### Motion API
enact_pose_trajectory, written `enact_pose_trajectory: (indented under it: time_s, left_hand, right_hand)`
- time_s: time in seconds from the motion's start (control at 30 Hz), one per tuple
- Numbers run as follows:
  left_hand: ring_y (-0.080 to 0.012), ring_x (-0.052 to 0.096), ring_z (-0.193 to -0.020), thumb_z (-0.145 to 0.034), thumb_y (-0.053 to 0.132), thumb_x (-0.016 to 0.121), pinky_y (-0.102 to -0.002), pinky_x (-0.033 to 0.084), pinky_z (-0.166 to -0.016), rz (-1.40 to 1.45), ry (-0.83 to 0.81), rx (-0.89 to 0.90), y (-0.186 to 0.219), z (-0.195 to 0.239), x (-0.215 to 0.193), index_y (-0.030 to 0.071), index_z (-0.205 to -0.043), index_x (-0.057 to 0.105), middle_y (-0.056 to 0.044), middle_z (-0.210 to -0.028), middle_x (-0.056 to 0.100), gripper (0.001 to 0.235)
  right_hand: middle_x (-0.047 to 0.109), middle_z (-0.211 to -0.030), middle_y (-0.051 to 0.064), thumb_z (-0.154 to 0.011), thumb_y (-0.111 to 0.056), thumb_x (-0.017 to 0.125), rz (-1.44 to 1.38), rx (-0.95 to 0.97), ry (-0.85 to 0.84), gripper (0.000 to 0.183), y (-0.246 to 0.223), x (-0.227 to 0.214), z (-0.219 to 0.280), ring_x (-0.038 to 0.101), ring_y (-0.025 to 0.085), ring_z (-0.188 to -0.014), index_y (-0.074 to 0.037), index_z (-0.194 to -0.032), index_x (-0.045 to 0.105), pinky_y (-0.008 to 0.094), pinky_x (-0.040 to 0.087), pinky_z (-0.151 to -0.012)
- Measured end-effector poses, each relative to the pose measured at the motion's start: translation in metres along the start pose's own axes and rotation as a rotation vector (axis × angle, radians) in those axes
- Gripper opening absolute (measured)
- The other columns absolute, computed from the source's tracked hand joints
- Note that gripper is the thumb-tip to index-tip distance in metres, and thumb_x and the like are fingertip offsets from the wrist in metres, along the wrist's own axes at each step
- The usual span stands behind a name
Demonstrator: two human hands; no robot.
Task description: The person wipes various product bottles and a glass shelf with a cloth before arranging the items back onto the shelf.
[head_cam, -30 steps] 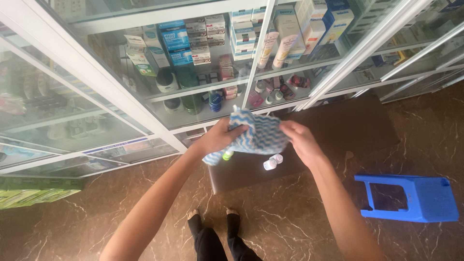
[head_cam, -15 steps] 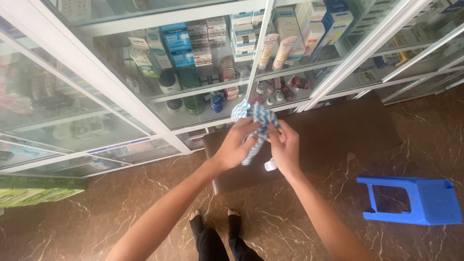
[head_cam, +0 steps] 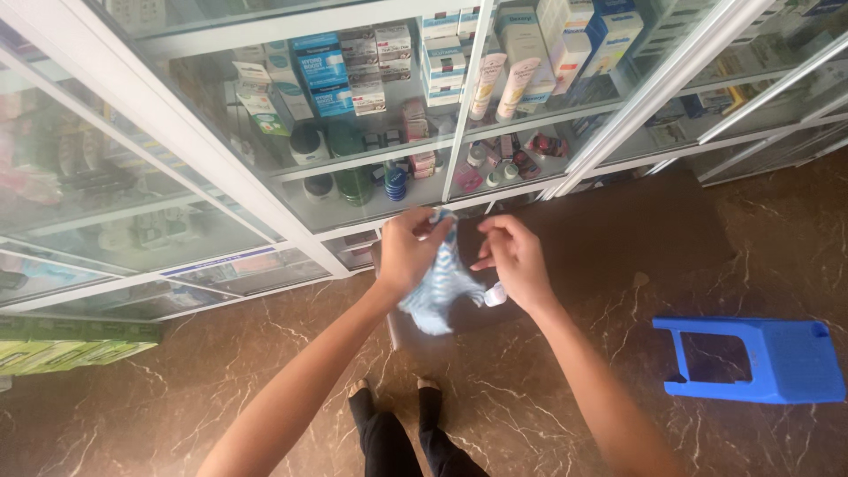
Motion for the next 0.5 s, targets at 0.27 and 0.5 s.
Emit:
enact_pose_trajectory:
  time_s: [0.27,0.5]
  left_hand:
    - [-0.0086,0.064,-0.062,-0.091,0.017,0.075,-0.028,0.052,-0.060,0.016,-0.143,0.001,0.032,0.004,-0.010,-0.001,-0.090,0.075,-0.004,-0.070,0.072,0.018]
    - [-0.0284,0.063,-0.104,-0.089,0.016,0.080,-0.037,0.049,-0.092,-0.122,-0.108,0.472,0.050,0.000,-0.013,0.002,-0.100,0.077,-0.016,-0.112,0.071,0.017]
  right_hand:
    - [0.069,-0.111,0.005,-0.089,-0.009,0.075,0.353,-0.229,-0.106,0.039,-0.008,0.024,0.012,0.064,0.015,-0.106,-0.001,-0.126,0.061,0.034,0.049,-0.084]
    - [0.068,-0.100,0.005,-0.099,-0.006,0.060,0.250,-0.267,0.043,0.020,-0.019,0.022,-0.003,0.065,0.011,-0.093,-0.002,-0.119,0.058,0.031,0.052,-0.078]
Point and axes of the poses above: each hand's wrist, its own z-axis away from the middle knuckle, its own x-axis out of the palm, y = z × x, the point moved 3 cm from there along -z, towards the middle knuckle
